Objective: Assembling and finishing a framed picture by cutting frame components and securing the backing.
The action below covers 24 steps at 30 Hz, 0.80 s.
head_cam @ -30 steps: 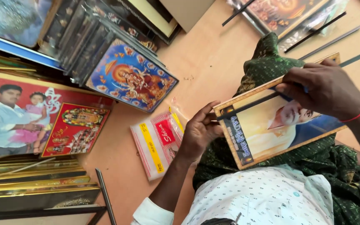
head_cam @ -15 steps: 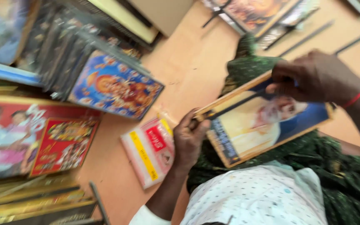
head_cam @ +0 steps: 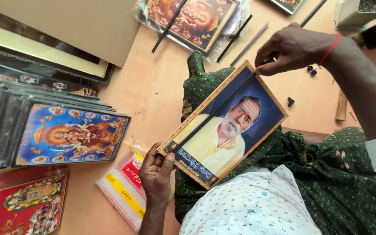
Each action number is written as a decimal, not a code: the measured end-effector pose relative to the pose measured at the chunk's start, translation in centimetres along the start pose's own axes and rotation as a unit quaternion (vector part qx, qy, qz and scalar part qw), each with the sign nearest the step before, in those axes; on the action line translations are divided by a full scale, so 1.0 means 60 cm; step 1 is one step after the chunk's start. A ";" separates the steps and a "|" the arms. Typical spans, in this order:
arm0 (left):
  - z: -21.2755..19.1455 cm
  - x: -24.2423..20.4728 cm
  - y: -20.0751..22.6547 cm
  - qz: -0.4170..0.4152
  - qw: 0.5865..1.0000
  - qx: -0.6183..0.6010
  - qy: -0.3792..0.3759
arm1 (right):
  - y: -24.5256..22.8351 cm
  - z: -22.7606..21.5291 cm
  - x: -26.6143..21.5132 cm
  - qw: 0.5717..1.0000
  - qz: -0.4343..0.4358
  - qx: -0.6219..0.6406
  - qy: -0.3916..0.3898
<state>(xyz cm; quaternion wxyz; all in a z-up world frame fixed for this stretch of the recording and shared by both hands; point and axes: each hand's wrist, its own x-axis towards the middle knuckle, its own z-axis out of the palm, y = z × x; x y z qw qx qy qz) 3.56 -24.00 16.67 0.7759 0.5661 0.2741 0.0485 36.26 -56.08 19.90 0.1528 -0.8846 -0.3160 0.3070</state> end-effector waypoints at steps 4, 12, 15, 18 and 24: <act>-0.004 0.004 0.029 -0.020 0.999 0.035 0.003 | -0.015 0.001 -0.003 1.000 0.006 -0.026 -0.002; 0.179 0.049 0.241 0.188 0.910 0.282 -0.238 | -0.108 -0.012 -0.102 0.941 -0.252 -0.072 0.216; 0.247 0.096 0.195 -0.010 0.913 0.203 -0.354 | -0.129 0.027 -0.154 0.872 -0.322 -0.116 0.351; 0.282 0.100 0.164 -0.286 0.853 0.117 -0.421 | -0.114 0.079 -0.185 0.814 -0.343 -0.134 0.449; 0.286 0.075 0.113 -0.370 0.831 0.135 -0.393 | -0.074 0.157 -0.218 0.768 -0.344 -0.114 0.528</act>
